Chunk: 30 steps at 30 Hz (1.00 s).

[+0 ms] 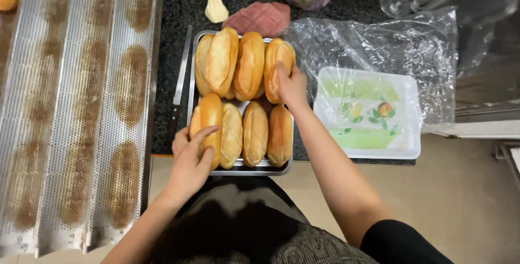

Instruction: Sorting freshly baked bread from a cooling rack onto a tray and packaging it.

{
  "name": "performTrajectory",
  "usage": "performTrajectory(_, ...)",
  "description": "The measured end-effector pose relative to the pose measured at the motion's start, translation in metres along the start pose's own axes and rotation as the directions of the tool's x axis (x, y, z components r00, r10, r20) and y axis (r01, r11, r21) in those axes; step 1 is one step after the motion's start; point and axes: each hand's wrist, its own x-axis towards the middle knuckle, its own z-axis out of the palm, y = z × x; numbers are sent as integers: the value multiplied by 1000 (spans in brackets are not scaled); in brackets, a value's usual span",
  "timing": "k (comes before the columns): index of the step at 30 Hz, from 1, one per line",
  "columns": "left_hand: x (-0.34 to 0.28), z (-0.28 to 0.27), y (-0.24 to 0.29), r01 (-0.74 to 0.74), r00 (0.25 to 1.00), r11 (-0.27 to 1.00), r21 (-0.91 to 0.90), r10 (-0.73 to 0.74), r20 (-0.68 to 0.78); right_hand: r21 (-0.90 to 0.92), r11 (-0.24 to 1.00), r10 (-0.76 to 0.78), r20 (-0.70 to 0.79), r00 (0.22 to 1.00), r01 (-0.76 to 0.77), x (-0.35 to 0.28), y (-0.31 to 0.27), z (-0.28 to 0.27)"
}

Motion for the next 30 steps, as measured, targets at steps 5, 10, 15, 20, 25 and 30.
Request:
performTrajectory(5, -3, 8, 11, 15, 999, 994, 111, -20, 40, -46, 985, -170, -213, 962, 164, -18, 43, 15)
performTrajectory(10, 4, 7, 27, -50, 998, 974, 222, 41, 45, 3, 975, -216, -215, 952, 222, -75, 4, -2)
performTrajectory(15, 10, 8, 24, -131, 986, 969, 210, 149, -72, 111, 930, -332, -153, 931, 350, -105, -25, 1)
performTrajectory(20, 12, 6, 3, -118, 987, 978, 173, 134, -86, 47, 875, -466, -188, 865, 482, -119, -51, -5)
performTrajectory(25, 54, -54, 3, -32, 994, 998, 61, 38, -102, 59, 859, -489, -204, 848, 509, -117, -78, -10)
performTrajectory(30, 140, -160, -40, -161, 849, 967, 198, 238, -472, 70, 862, -482, -193, 855, 502, -121, -100, -4)
